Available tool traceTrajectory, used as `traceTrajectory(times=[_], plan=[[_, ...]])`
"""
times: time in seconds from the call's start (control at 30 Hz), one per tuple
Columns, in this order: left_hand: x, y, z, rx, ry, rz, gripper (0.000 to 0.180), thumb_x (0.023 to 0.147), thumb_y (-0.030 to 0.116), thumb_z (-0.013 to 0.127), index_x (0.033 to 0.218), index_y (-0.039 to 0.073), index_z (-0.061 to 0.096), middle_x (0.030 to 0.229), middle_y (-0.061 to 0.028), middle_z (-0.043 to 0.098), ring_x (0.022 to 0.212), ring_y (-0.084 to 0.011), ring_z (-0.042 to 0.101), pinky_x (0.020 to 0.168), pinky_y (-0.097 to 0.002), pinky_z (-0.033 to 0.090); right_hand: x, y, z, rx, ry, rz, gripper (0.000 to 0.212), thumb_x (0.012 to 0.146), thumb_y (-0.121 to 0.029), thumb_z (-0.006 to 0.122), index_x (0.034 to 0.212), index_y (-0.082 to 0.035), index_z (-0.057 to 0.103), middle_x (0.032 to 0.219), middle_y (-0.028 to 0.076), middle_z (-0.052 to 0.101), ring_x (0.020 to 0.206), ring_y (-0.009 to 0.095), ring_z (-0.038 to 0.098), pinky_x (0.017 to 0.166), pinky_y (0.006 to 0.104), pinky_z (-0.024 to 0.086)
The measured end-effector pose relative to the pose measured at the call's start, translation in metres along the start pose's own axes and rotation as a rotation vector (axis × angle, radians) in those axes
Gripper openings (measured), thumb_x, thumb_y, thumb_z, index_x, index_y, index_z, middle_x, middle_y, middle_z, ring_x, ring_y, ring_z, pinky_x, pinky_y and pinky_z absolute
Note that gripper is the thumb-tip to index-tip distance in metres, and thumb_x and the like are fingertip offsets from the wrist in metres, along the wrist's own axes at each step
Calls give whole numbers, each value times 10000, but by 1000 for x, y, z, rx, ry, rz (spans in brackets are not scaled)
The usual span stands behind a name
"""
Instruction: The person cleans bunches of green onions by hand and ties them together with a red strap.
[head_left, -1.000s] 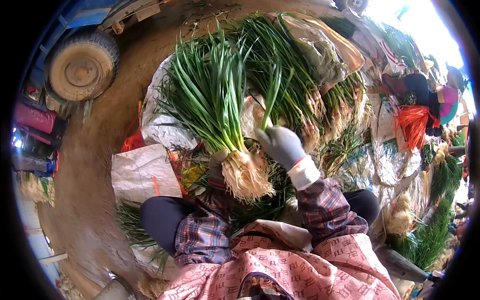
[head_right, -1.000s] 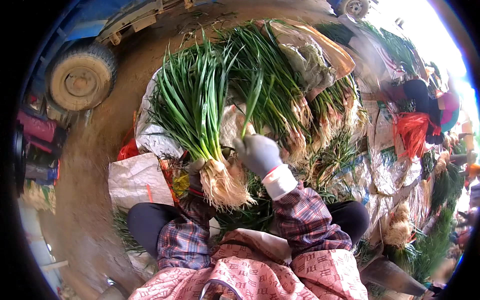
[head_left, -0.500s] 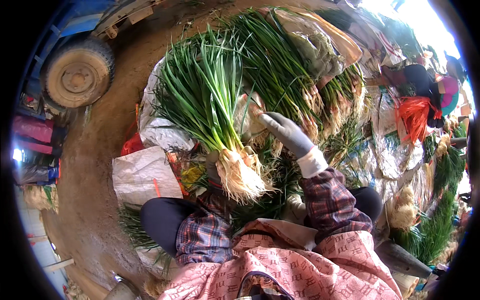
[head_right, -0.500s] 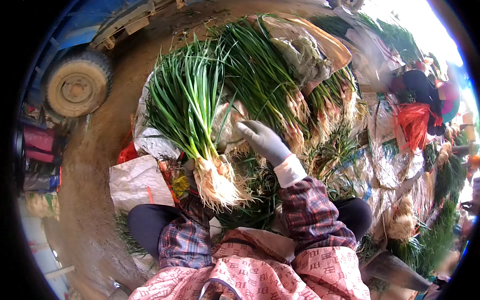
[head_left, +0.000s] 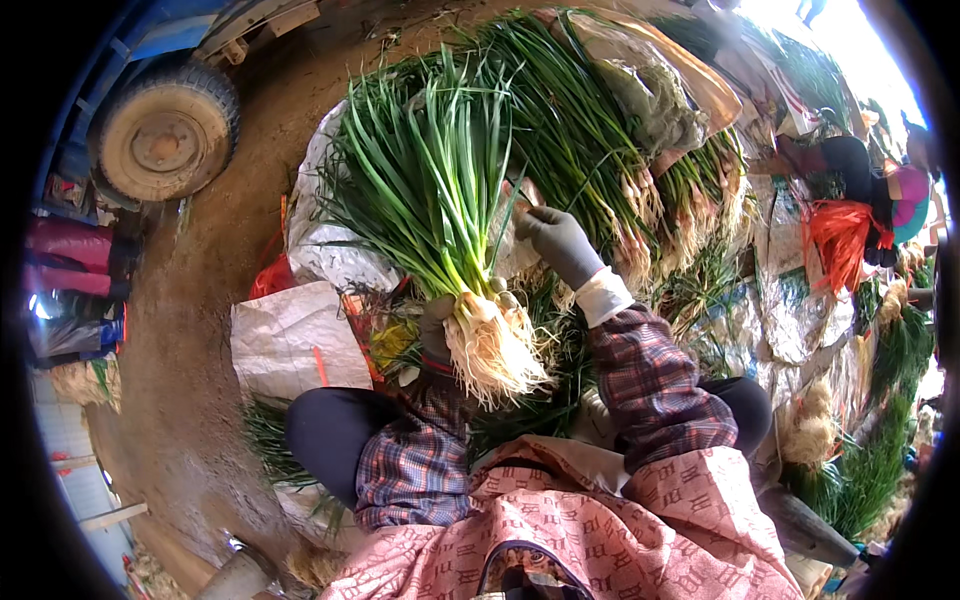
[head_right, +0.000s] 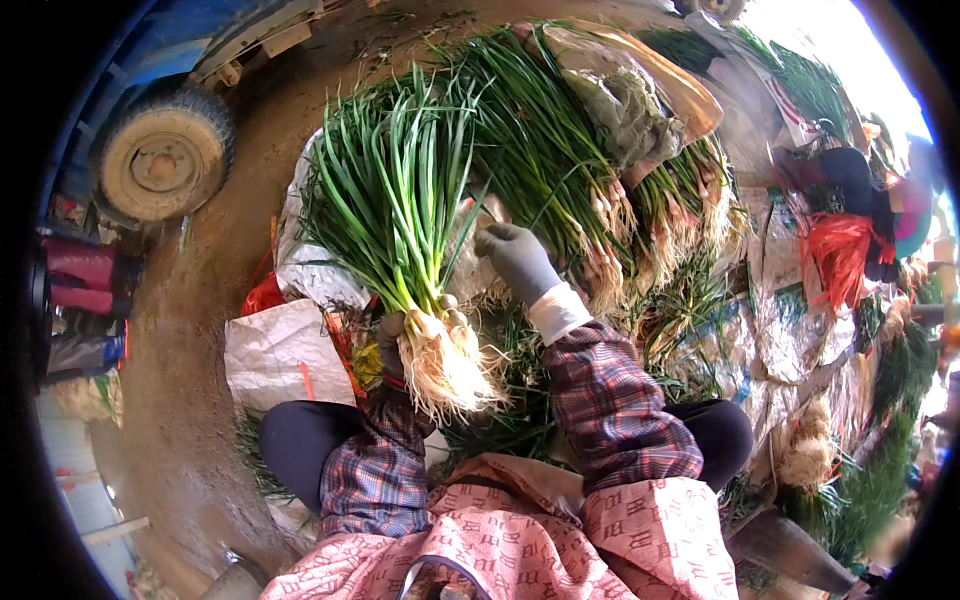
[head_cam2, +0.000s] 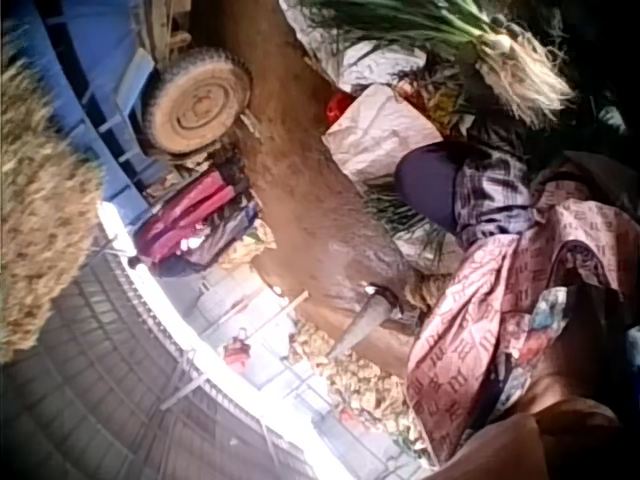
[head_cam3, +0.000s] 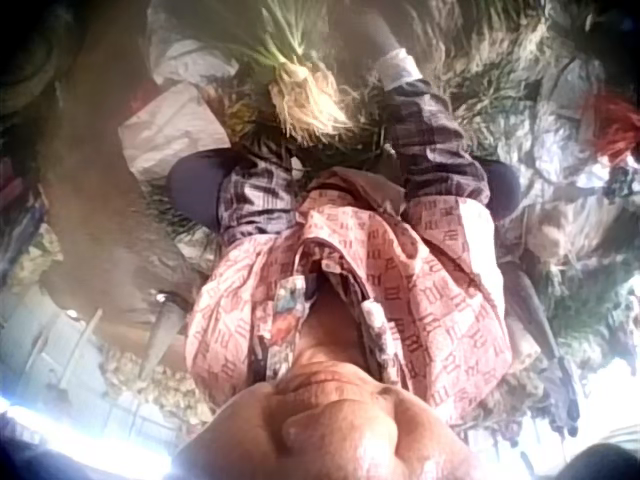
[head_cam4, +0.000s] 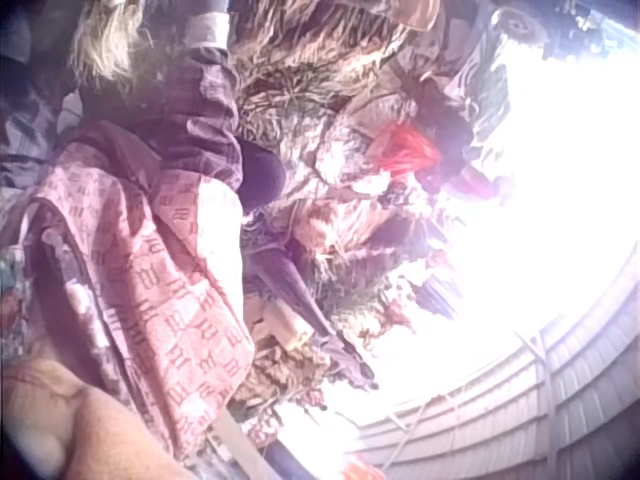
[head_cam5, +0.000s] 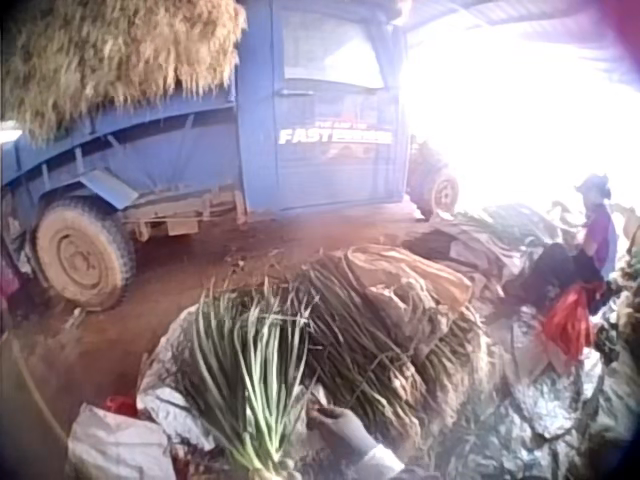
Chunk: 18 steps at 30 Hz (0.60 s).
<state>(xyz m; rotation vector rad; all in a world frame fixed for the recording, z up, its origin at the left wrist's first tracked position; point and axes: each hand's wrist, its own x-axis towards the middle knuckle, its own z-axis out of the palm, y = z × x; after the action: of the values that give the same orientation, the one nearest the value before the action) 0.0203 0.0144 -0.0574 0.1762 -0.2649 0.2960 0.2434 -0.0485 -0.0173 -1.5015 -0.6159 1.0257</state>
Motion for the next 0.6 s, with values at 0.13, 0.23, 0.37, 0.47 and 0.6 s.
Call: traceTrajectory(times=[0.13, 0.23, 0.37, 0.47, 0.6], plan=[[-2, -4, 12, -27, -28, 3, 642, 887, 313, 620, 1418, 39, 387, 1274, -196, 552, 1068, -361, 580, 877, -520, 498, -10, 4, 20, 113, -163, 47, 461, 968, -441, 564, 962, 13, 639, 841, 61, 652, 750, 107, 568, 683, 260, 466], [-1, -13, 24, 19, 67, 65, 562, 877, 317, 616, 1332, 23, 462, 1212, -188, 578, 1038, -344, 595, 855, -490, 519, -32, -3, 42, 366, -283, 174, 422, 966, -385, 587, 1089, 14, 651, 826, 63, 666, 758, 83, 578, 682, 234, 467], [-1, -21, 28, -37, 36, 155, 571, 889, 292, 573, 1359, -7, 447, 1257, -197, 560, 1088, -368, 569, 901, -544, 481, -37, -18, 45, -653, 134, -204, 196, 925, -236, 600, 1070, -141, 692, 870, 116, 707, 798, 236, 676, 713, 340, 512], [-7, -22, 29, -63, 34, 127, 495, 905, 297, 546, 1301, -1, 528, 1252, -211, 571, 1094, -378, 574, 900, -552, 484, -35, -20, 10, -982, 487, -158, 248, 879, -326, 555, 981, -149, 697, 874, 140, 701, 821, 361, 670, 702, 442, 528], [-7, -24, 42, 175, 343, 305, 527, 930, 418, 544, 1297, 42, 508, 1133, -190, 615, 919, -333, 623, 815, -504, 515, -55, -12, -27, -1292, -986, 140, 532, 870, -497, 576, 1285, -166, 613, 1305, 48, 620, 1228, 239, 562, 1033, 391, 431]])
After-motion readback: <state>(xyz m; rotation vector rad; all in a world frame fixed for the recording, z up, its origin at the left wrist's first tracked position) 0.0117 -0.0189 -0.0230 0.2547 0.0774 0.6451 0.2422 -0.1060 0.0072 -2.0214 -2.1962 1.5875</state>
